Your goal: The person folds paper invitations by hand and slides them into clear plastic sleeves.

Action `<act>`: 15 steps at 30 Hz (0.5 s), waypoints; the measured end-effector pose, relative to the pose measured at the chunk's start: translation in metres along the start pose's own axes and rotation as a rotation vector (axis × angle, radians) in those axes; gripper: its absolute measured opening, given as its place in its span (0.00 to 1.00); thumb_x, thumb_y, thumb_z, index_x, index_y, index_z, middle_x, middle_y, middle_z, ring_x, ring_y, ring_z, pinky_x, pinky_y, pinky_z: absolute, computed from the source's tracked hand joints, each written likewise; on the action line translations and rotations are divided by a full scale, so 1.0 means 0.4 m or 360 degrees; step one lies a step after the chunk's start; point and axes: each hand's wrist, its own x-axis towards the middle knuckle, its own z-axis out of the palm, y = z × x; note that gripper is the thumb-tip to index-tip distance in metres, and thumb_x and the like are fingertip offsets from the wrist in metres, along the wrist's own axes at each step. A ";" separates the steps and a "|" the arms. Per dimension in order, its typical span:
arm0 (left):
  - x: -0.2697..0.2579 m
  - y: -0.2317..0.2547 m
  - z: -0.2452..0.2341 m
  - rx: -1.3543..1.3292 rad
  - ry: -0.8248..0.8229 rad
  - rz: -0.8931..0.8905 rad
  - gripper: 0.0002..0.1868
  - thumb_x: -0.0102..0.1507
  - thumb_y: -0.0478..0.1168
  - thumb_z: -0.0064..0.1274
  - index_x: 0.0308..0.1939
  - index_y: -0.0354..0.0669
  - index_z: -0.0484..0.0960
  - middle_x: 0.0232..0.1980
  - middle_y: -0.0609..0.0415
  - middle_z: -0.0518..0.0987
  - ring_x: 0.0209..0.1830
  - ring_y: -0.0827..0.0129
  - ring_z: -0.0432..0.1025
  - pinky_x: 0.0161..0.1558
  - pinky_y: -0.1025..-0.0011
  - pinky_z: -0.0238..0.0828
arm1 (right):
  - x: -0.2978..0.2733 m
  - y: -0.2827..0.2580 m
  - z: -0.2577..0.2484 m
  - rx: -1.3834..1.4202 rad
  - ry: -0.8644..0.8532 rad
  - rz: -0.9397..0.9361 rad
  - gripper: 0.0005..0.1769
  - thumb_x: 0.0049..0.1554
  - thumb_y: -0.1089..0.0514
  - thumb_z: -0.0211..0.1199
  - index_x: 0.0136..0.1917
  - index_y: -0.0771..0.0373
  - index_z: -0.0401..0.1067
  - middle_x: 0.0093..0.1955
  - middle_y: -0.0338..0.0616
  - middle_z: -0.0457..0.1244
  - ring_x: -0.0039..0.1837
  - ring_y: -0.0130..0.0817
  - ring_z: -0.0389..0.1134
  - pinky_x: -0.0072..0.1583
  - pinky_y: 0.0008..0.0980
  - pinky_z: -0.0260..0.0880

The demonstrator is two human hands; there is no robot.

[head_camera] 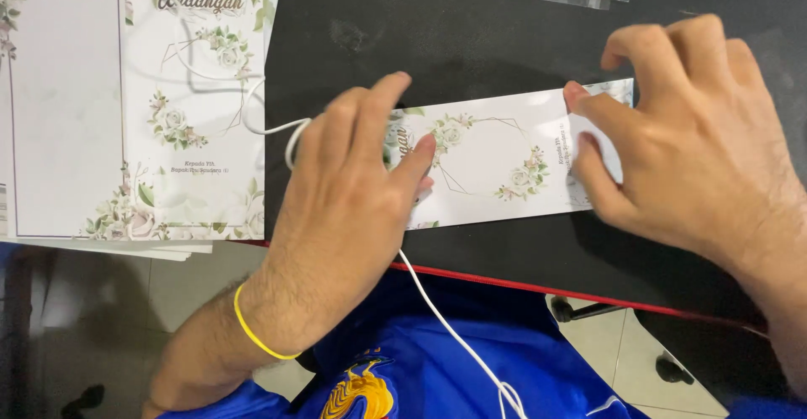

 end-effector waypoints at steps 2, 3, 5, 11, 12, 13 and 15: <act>-0.006 0.006 0.000 0.0206 0.0062 0.0169 0.22 0.61 0.47 0.68 0.53 0.39 0.83 0.70 0.46 0.72 0.68 0.57 0.68 0.61 0.61 0.66 | 0.002 -0.018 -0.004 0.0009 -0.0058 -0.0043 0.28 0.61 0.31 0.60 0.60 0.52 0.78 0.58 0.39 0.62 0.55 0.42 0.63 0.50 0.39 0.69; -0.011 0.006 0.000 0.0202 0.0061 0.0164 0.22 0.61 0.47 0.68 0.53 0.39 0.83 0.70 0.46 0.72 0.68 0.57 0.68 0.61 0.61 0.66 | 0.002 -0.019 -0.001 0.0009 -0.0062 -0.0049 0.28 0.61 0.31 0.60 0.60 0.52 0.78 0.58 0.39 0.62 0.55 0.42 0.63 0.50 0.39 0.69; -0.019 0.006 0.001 0.0272 -0.0048 0.0166 0.27 0.62 0.52 0.62 0.61 0.42 0.81 0.66 0.52 0.75 0.60 0.66 0.71 0.67 0.64 0.64 | -0.002 -0.020 0.003 -0.0083 -0.0136 -0.0064 0.36 0.62 0.22 0.56 0.61 0.52 0.78 0.49 0.32 0.64 0.49 0.33 0.67 0.48 0.34 0.70; -0.045 -0.009 0.008 0.0183 -0.0051 0.0153 0.28 0.66 0.53 0.57 0.66 0.43 0.78 0.70 0.54 0.75 0.69 0.66 0.69 0.68 0.50 0.63 | 0.013 -0.026 -0.008 0.0089 -0.0434 0.0046 0.32 0.65 0.24 0.53 0.54 0.54 0.74 0.39 0.30 0.63 0.45 0.32 0.69 0.37 0.34 0.68; -0.047 -0.009 0.009 0.0179 -0.0049 0.0158 0.28 0.66 0.53 0.57 0.66 0.43 0.78 0.70 0.54 0.75 0.69 0.66 0.69 0.68 0.50 0.63 | 0.020 -0.027 -0.014 0.0086 -0.0437 0.0051 0.32 0.65 0.24 0.53 0.54 0.54 0.74 0.39 0.30 0.63 0.45 0.32 0.69 0.37 0.34 0.68; -0.049 -0.008 0.009 0.0182 -0.0057 0.0144 0.29 0.65 0.53 0.58 0.66 0.43 0.78 0.71 0.54 0.75 0.70 0.66 0.68 0.68 0.50 0.63 | 0.028 -0.028 -0.021 0.0101 -0.0524 0.0076 0.32 0.64 0.23 0.52 0.52 0.53 0.72 0.39 0.29 0.63 0.45 0.32 0.69 0.38 0.35 0.67; -0.052 -0.006 0.008 0.0180 -0.0064 0.0131 0.29 0.65 0.53 0.58 0.67 0.43 0.77 0.71 0.54 0.75 0.70 0.66 0.68 0.68 0.49 0.62 | 0.050 -0.030 -0.031 0.0115 -0.0613 0.0103 0.32 0.63 0.22 0.51 0.50 0.52 0.71 0.38 0.28 0.63 0.46 0.32 0.69 0.38 0.36 0.67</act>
